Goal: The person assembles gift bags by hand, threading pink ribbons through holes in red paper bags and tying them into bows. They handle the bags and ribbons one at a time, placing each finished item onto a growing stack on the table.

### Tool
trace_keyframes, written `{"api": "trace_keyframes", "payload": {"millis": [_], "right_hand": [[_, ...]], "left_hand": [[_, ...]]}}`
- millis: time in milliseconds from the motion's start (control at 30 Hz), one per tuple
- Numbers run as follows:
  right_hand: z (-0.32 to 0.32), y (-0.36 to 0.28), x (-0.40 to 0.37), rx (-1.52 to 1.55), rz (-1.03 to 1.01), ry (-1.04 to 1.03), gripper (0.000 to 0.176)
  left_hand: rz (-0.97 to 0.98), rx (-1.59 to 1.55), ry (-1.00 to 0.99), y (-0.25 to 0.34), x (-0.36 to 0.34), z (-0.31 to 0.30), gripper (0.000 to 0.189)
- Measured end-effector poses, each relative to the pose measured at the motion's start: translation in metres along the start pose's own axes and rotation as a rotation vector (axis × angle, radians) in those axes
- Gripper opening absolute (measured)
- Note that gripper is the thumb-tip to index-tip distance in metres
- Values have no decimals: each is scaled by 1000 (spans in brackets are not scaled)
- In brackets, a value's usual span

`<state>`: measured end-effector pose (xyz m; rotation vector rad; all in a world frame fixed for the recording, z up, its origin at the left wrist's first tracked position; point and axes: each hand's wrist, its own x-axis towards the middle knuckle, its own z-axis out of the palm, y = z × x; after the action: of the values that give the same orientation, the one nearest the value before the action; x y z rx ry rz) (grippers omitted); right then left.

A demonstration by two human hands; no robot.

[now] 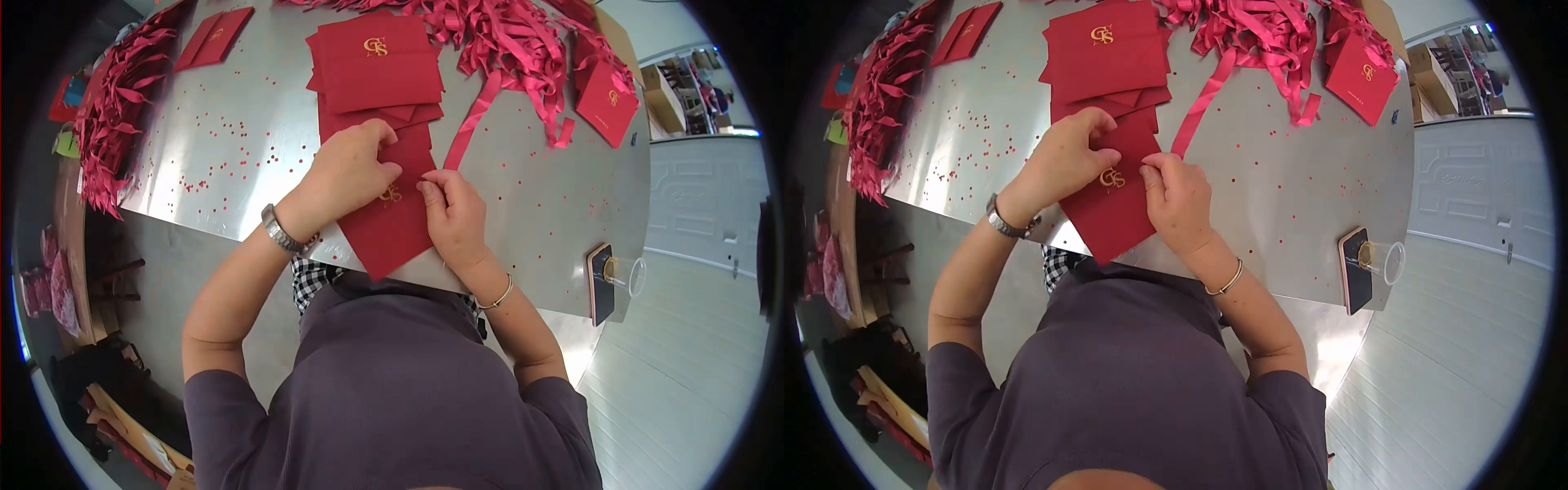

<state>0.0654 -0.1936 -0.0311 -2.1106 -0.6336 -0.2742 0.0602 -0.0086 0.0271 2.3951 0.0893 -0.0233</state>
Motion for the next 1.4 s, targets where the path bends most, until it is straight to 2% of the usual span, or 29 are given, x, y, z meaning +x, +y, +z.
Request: {"api": "trace_keyframes", "payload": {"millis": [133, 200, 233, 267, 300, 433, 500, 600, 700, 800, 933, 1000, 1033, 1100, 1167, 1233, 1267, 1300, 1367, 1400], "right_hand": [[-2, -8, -3, 8, 42, -49, 6], [0, -14, -3, 161, 192, -33, 6], [-3, -17, 0, 160, 194, -43, 6], [-7, -22, 4, 43, 37, -61, 6], [-9, -25, 7, -72, -120, -78, 6], [-1, -26, 12, -97, -171, -105, 8], [2, -28, 12, -58, -5, -132, 8], [5, -30, 14, -22, 70, -157, 6], [6, -29, 14, 4, 82, -160, 7], [5, -32, 14, -38, 94, -182, 8], [6, -33, 18, -74, 68, -199, 9], [5, -32, 22, -350, -305, -228, 10], [4, -34, 24, -348, -305, -230, 10], [1, -41, 30, -521, -422, -386, 7], [0, -48, 33, -611, -493, -385, 6], [3, -47, 35, -573, -450, -359, 7], [0, -44, 37, -454, -344, -420, 9], [-5, -48, 45, -316, -167, -461, 12], [-4, -38, 48, -121, 14, -416, 14], [-6, -40, 48, -146, 12, -402, 13]], "left_hand": [[-90, -233, -138, -19, -4, 3, 32], [-158, -348, -193, -24, -9, 5, 34], [-187, -410, -215, -23, -13, 3, 31], [-216, -470, -236, -23, -16, 3, 27], [-222, -476, -236, -24, -19, 4, 27], [-133, -478, -189, -27, -22, 10, 26], [-102, -464, -169, -31, -24, 13, 26], [-77, -513, -161, -34, -26, 18, 27], [-41, -413, -104, -31, -28, 17, 26], [-122, -417, -161, -27, -29, 14, 22], [-48, -396, -110, -32, -29, 19, 24], [-35, -396, -88, -34, -30, 21, 24], [-21, -352, -83, -33, -30, 21, 22], [-34, -294, -99, -29, -33, 23, 20], [11, -207, -51, -31, -36, 30, 20], [-74, -188, -54, -23, -40, 25, 23], [19, -160, -1, -34, -38, 32, 23], [30, -189, 21, -33, -39, 31, 22], [-21, -254, 36, -27, -38, 23, 20], [-46, -289, 17, -22, -37, 21, 20]]}}
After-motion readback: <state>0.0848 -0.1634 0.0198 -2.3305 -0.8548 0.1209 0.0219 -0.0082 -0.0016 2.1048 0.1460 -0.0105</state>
